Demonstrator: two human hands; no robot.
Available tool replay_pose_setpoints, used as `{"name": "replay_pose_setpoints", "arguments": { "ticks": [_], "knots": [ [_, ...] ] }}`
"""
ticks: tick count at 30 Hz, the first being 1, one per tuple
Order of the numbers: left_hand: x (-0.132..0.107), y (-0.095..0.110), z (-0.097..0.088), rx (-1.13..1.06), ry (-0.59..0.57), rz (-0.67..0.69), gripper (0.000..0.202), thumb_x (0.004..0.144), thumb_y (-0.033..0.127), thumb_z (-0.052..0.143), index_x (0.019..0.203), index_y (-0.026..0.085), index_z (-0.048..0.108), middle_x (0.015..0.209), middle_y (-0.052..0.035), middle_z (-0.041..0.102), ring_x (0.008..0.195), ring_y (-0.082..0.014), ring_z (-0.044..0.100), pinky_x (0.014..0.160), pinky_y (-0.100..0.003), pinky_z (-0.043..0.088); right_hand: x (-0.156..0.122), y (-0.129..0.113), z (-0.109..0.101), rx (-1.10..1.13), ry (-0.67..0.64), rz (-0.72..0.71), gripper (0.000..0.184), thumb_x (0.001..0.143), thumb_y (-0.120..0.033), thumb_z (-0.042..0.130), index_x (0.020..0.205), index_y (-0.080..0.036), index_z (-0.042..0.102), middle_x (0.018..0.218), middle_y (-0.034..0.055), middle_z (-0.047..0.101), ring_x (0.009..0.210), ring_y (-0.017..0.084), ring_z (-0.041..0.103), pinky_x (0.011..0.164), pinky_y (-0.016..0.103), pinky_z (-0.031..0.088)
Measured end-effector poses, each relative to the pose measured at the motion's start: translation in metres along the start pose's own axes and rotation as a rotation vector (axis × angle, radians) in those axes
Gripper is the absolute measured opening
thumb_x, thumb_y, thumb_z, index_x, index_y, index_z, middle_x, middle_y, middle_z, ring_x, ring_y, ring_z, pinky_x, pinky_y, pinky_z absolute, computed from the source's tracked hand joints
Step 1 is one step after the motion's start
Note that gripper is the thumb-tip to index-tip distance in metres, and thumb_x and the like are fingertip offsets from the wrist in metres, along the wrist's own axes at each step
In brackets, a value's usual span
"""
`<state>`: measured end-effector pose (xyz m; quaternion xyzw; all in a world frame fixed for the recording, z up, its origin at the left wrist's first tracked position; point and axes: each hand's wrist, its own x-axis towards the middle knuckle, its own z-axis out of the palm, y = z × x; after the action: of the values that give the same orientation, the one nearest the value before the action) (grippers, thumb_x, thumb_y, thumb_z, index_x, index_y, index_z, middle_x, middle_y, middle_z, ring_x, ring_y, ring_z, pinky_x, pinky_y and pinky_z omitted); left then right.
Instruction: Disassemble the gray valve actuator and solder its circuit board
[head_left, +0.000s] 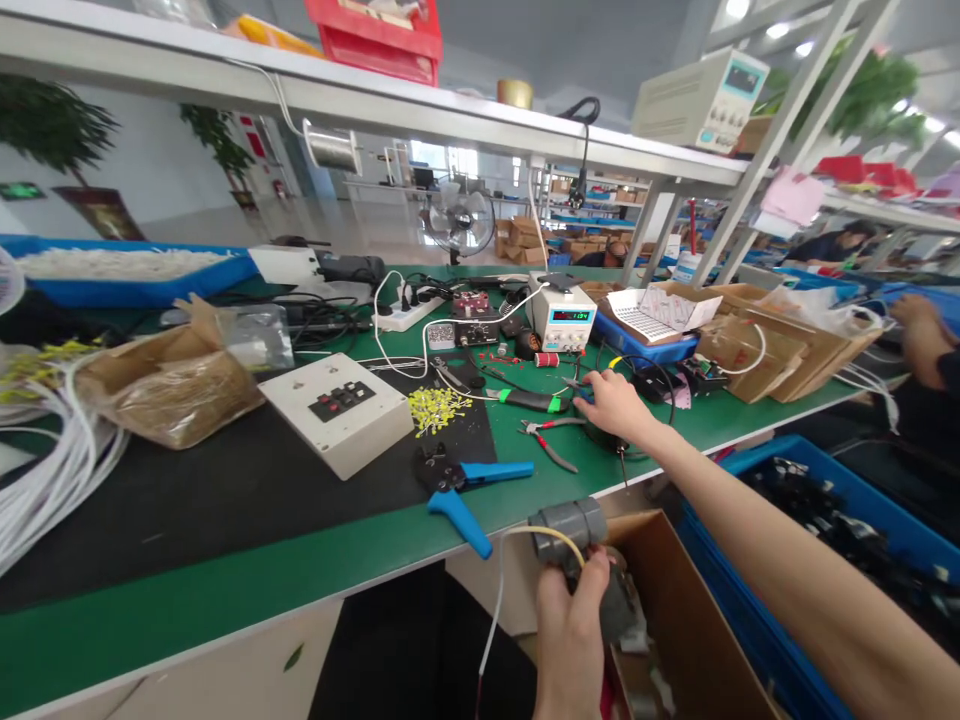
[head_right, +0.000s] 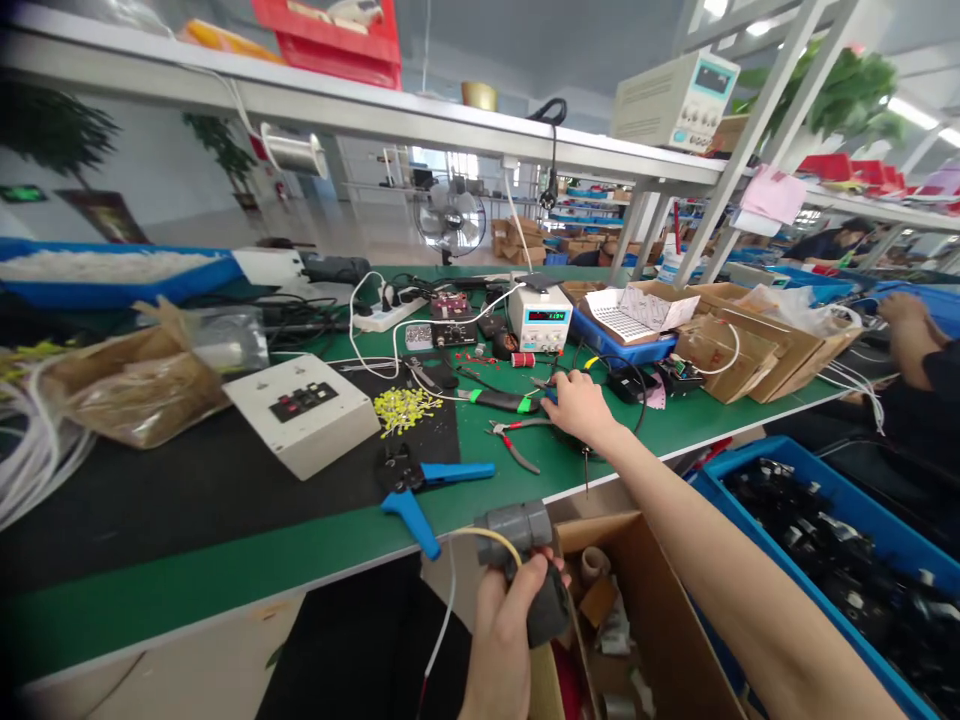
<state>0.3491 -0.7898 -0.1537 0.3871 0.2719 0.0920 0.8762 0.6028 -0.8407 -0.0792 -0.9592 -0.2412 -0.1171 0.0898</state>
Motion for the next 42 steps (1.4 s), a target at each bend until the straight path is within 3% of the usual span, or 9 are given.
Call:
{"name": "replay_pose_setpoints", "arguments": {
  "ticks": [7, 13, 17, 23, 27, 31, 35, 39, 42],
  "knots": [
    [0.008, 0.004, -0.005, -0.003, 0.003, -0.032, 0.053, 0.071, 0.055, 0.085, 0.100, 0.013, 0.074, 0.095, -0.0130, 0.076, 0.094, -0.0300, 0.072, 0.080, -0.034, 0.056, 0.033, -0.010, 0.029, -0.128, 0.017, 0.022, 0.042, 0.102, -0.046, 0.065, 0.131, -0.016, 0.059, 0.132, 0.0121, 0.056, 0.118, 0.029, 0.056, 0.104, 0.050, 0.046],
    [0.014, 0.010, -0.009, 0.026, 0.060, -0.031, 0.057, 0.066, 0.059, 0.087, 0.096, 0.012, 0.075, 0.092, -0.0143, 0.078, 0.095, -0.0338, 0.074, 0.078, -0.035, 0.057, -0.012, -0.029, 0.024, -0.120, 0.061, -0.160, 0.044, 0.108, -0.057, 0.051, 0.117, -0.015, 0.063, 0.116, 0.0154, 0.061, 0.116, 0.031, 0.054, 0.103, 0.042, 0.044],
    [0.016, 0.008, -0.009, 0.022, 0.049, -0.027, 0.056, 0.068, 0.058, 0.086, 0.097, 0.012, 0.075, 0.093, -0.0143, 0.078, 0.092, -0.0327, 0.074, 0.077, -0.035, 0.057, -0.047, -0.037, 0.029, -0.070, -0.031, -0.301, 0.051, 0.093, -0.072, 0.068, 0.101, -0.021, 0.066, 0.102, 0.0086, 0.062, 0.101, 0.028, 0.059, 0.090, 0.037, 0.050],
    [0.011, 0.010, -0.004, -0.022, 0.018, -0.020, 0.052, 0.070, 0.051, 0.087, 0.100, 0.011, 0.074, 0.093, -0.0132, 0.077, 0.089, -0.0296, 0.074, 0.078, -0.035, 0.057, -0.053, -0.045, 0.026, 0.010, -0.068, -0.319, 0.015, 0.100, -0.027, 0.065, 0.088, -0.018, 0.062, 0.096, 0.0086, 0.063, 0.095, 0.024, 0.062, 0.084, 0.031, 0.051],
    [0.003, 0.018, 0.000, 0.035, 0.014, -0.032, 0.049, 0.072, 0.049, 0.086, 0.104, 0.013, 0.075, 0.098, -0.0115, 0.078, 0.095, -0.0294, 0.074, 0.083, -0.035, 0.057, -0.064, -0.034, -0.010, 0.152, 0.036, -0.179, 0.020, 0.107, -0.028, 0.048, 0.099, -0.015, 0.060, 0.106, 0.0154, 0.064, 0.106, 0.028, 0.061, 0.097, 0.038, 0.050],
    [0.005, 0.024, 0.005, 0.091, -0.074, 0.005, 0.044, 0.077, 0.048, 0.083, 0.101, 0.012, 0.076, 0.096, -0.0104, 0.078, 0.093, -0.0268, 0.073, 0.085, -0.034, 0.057, -0.116, -0.003, -0.062, 0.416, 0.135, 0.045, 0.044, 0.114, -0.043, 0.019, 0.129, -0.016, 0.051, 0.127, 0.0160, 0.063, 0.115, 0.025, 0.063, 0.102, 0.044, 0.053],
    [0.010, 0.022, 0.008, 0.106, -0.181, -0.016, 0.041, 0.084, 0.048, 0.078, 0.105, 0.012, 0.076, 0.098, -0.0089, 0.075, 0.089, -0.0223, 0.070, 0.078, -0.030, 0.055, -0.195, 0.020, -0.099, 1.368, -0.004, 0.381, 0.040, 0.108, -0.053, 0.031, 0.094, -0.024, 0.055, 0.143, 0.0091, 0.060, 0.136, 0.033, 0.055, 0.107, 0.059, 0.052],
    [0.009, 0.019, 0.013, 0.100, -0.217, -0.019, 0.036, 0.087, 0.045, 0.076, 0.106, 0.014, 0.075, 0.099, -0.0066, 0.073, 0.089, -0.0193, 0.068, 0.075, -0.028, 0.052, -0.262, 0.029, -0.098, 1.581, -0.007, 0.650, 0.021, 0.093, -0.045, 0.050, 0.097, -0.029, 0.062, 0.136, 0.0068, 0.063, 0.132, 0.038, 0.057, 0.099, 0.067, 0.053],
    [0.008, 0.016, 0.018, 0.107, -0.231, 0.017, 0.033, 0.088, 0.044, 0.076, 0.101, 0.014, 0.075, 0.095, -0.0058, 0.073, 0.085, -0.0179, 0.067, 0.075, -0.027, 0.051, -0.291, 0.026, -0.084, 1.653, -0.160, 0.662, 0.029, 0.086, -0.037, 0.053, 0.110, -0.027, 0.065, 0.127, 0.0108, 0.064, 0.114, 0.037, 0.064, 0.093, 0.064, 0.055]
  ]
}}
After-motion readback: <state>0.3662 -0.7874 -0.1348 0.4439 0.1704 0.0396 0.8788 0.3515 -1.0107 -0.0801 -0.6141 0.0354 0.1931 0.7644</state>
